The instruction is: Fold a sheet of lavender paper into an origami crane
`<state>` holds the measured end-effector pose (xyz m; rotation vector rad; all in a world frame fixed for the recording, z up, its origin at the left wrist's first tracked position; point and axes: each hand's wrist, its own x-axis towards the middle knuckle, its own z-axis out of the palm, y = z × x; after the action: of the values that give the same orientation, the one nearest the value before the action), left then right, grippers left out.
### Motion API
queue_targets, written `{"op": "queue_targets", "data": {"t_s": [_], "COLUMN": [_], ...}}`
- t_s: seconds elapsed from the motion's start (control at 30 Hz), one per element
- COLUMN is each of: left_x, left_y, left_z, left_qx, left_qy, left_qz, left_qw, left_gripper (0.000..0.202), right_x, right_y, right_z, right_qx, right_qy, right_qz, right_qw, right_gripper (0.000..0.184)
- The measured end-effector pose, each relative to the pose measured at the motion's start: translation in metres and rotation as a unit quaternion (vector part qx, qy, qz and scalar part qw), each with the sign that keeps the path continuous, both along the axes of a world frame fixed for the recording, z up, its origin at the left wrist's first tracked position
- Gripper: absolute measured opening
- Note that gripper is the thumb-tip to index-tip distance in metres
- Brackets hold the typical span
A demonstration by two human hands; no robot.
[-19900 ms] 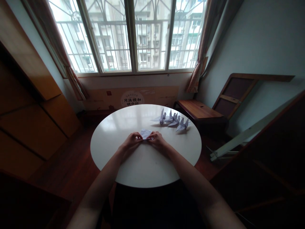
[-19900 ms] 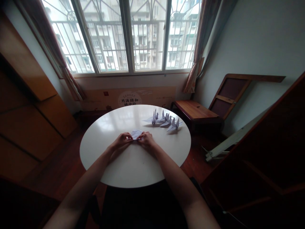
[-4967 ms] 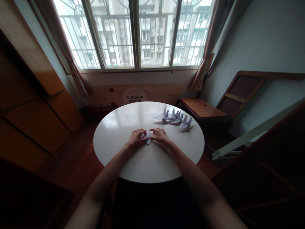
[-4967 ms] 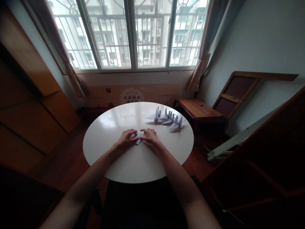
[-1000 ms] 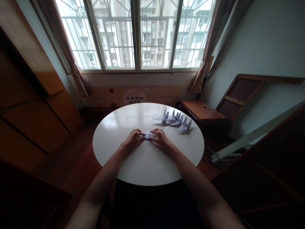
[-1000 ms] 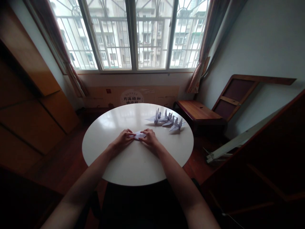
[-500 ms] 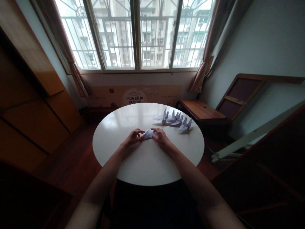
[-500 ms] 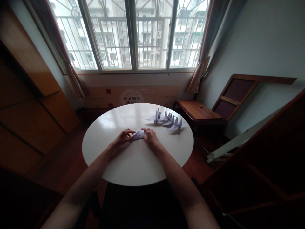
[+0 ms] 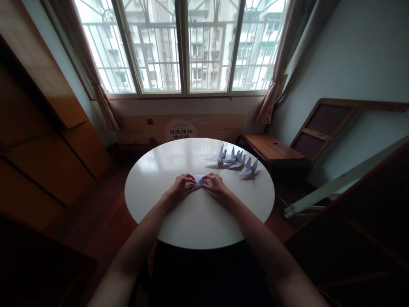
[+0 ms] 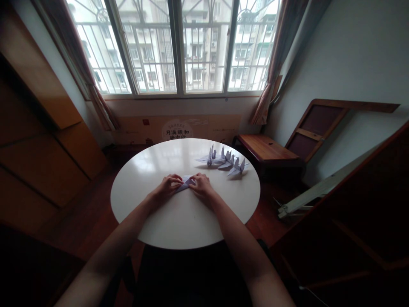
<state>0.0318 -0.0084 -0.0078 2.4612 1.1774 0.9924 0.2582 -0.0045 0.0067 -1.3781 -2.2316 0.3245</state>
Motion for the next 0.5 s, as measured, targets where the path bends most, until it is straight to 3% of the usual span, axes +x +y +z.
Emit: {"op": "queue_targets", "data": {"t_s": [0.3,0.5], "left_x": [0.0004,0.003], "left_y": [-0.0006,-0.0042], "left_z": [0.0004,0.0042], "left_qx": [-0.01,-0.017], "left_qy": [-0.01,-0.01], "left_qz": [0.014,0.02], "left_qw": [1.0,1.0], "left_gripper": [0.016,0.019], "right_x": [0.0,-0.0006], "right_y": [0.0035,0.0018], "right_z": [-0.0033,-0.002], "right_qx": [-0.003,-0.004], "right_qy": [-0.001,-0.001], "right_qz": [-0.003,0.004], "right_qw": [1.0,1.0], "right_gripper": [0.042,0.022]}}
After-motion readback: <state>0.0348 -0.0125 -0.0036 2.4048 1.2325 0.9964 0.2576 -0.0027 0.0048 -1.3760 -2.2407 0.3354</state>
